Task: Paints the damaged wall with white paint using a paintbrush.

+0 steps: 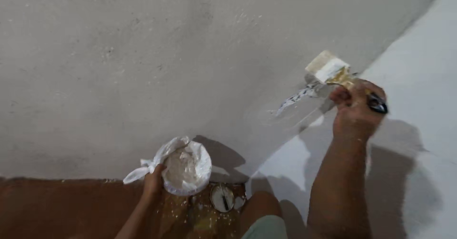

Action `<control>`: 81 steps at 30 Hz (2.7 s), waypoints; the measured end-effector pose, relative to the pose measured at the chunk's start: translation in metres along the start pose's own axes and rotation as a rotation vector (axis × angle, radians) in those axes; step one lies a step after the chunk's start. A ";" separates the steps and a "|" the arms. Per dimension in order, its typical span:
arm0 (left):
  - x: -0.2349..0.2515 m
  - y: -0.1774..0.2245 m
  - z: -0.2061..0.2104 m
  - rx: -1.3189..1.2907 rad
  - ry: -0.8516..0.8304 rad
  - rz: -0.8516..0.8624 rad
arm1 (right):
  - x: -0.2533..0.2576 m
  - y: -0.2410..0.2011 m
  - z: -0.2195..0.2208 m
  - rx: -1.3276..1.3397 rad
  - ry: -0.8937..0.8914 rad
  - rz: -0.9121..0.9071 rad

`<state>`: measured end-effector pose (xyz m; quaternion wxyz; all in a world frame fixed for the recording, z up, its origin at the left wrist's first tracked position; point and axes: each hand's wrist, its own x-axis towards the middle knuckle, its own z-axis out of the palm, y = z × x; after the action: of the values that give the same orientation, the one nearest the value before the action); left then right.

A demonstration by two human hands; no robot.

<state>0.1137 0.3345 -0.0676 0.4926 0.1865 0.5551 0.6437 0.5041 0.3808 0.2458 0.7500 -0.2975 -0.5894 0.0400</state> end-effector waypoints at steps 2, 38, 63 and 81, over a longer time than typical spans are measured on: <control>-0.001 0.001 0.002 0.009 0.000 -0.021 | -0.046 -0.020 0.002 0.032 -0.094 0.084; 0.005 -0.023 0.014 0.170 -0.209 -0.026 | -0.299 0.024 0.083 -0.340 -1.060 0.077; 0.011 -0.019 0.025 0.296 -0.025 -0.058 | -0.149 0.026 0.006 0.408 0.193 0.858; 0.006 -0.025 0.021 0.228 -0.038 0.012 | 0.056 -0.006 0.079 -0.306 -0.138 -0.063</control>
<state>0.1384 0.3477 -0.0855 0.4749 0.2568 0.6142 0.5756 0.4480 0.4301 0.3075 0.6543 -0.3864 -0.6479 -0.0534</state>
